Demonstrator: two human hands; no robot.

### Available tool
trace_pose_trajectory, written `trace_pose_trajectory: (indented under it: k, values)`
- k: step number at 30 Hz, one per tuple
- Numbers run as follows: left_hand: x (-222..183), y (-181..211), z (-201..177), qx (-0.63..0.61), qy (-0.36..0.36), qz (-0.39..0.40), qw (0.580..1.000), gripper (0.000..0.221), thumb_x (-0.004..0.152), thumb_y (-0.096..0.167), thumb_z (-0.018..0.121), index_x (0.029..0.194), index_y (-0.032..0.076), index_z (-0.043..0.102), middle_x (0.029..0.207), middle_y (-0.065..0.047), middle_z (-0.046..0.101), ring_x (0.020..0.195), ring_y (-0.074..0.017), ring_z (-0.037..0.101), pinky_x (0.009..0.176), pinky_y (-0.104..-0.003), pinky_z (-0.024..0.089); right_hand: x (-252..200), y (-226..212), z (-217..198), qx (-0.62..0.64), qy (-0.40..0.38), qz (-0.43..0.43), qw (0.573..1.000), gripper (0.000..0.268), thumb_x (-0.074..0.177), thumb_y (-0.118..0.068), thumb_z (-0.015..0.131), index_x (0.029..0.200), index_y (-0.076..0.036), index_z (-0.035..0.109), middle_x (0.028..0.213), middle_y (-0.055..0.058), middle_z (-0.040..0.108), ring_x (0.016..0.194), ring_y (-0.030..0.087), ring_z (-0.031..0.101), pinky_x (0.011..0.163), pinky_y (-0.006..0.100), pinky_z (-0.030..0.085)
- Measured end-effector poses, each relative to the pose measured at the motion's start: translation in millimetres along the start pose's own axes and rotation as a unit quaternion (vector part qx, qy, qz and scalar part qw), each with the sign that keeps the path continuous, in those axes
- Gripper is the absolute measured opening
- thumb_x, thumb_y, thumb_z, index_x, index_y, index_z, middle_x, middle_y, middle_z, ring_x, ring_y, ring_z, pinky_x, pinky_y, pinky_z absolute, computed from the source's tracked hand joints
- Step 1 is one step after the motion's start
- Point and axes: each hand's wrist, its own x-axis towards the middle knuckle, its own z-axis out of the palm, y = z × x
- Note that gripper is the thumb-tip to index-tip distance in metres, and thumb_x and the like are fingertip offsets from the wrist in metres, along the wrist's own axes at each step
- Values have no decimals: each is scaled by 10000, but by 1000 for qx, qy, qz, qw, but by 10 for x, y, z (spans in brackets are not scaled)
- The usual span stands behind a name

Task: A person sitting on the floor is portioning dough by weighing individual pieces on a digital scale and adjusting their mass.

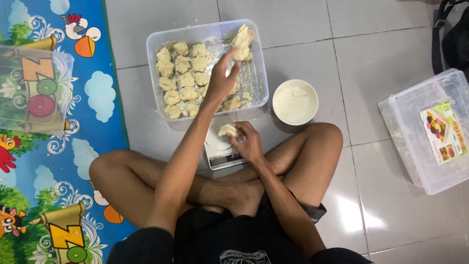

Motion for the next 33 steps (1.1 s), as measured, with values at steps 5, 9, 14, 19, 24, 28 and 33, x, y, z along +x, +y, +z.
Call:
trace_pose_trajectory:
  k: [5, 9, 14, 19, 24, 28, 33]
  values:
    - [-1229, -288, -32, -195, 67, -54, 977, 453, 1031, 271, 662, 1401, 29, 563, 1369, -191, 623, 1243, -280, 591, 1041, -474, 498, 58, 33, -36, 296, 8, 104, 950, 353, 977, -15, 672, 1323, -3, 603, 1104, 130, 674, 935, 191, 695, 856, 336, 613]
    - [-1934, -379, 82, -216, 54, -158, 962, 658, 962, 182, 741, 1498, -54, 441, 1487, -320, 481, 1387, -458, 458, 1120, -567, 439, -22, 216, 141, 382, -37, 143, 912, 311, 1021, -37, 604, 1326, 0, 553, 1064, 186, 690, 878, 245, 736, 851, 367, 637]
    - [-2078, -378, -51, -244, 65, -145, 957, 595, 981, 143, 707, 1501, 5, 453, 1480, -284, 472, 1350, -450, 496, 1091, -550, 468, -134, 76, 176, 283, -67, 110, 950, 233, 993, -7, 653, 1225, 5, 638, 970, 185, 729, 805, 206, 709, 757, 350, 632]
    - [-2191, -544, -59, -269, 45, -125, 954, 570, 954, 61, 715, 1479, 38, 493, 1431, -226, 507, 1321, -426, 526, 1040, -531, 517, -169, 28, 42, 269, -38, 85, 959, 402, 914, 43, 739, 1292, 8, 607, 1062, 168, 676, 852, 188, 679, 762, 334, 627]
    - [-2206, -429, -12, -288, 16, -131, 949, 572, 869, 9, 782, 1405, 31, 581, 1326, -157, 607, 1205, -273, 626, 989, -447, 573, -150, -151, 1, 196, -38, 34, 979, 430, 839, 41, 816, 1252, -28, 718, 1104, 143, 673, 857, 146, 621, 782, 308, 611]
    - [-2175, -750, 29, -276, 55, -144, 949, 504, 833, 63, 855, 1280, -10, 634, 1168, -167, 672, 1044, -209, 661, 891, -379, 608, -137, -53, 56, 157, -41, -2, 987, 292, 855, 11, 815, 1137, -50, 776, 980, 147, 726, 747, 169, 665, 658, 315, 612]
    - [-2173, -824, 8, -278, 54, -149, 947, 332, 848, 72, 854, 1132, -2, 700, 1003, -130, 720, 896, -160, 708, 749, -317, 628, -184, -79, 68, 244, -12, 43, 969, 163, 871, 37, 784, 1029, -1, 790, 794, 145, 722, 617, 141, 664, 516, 255, 592]
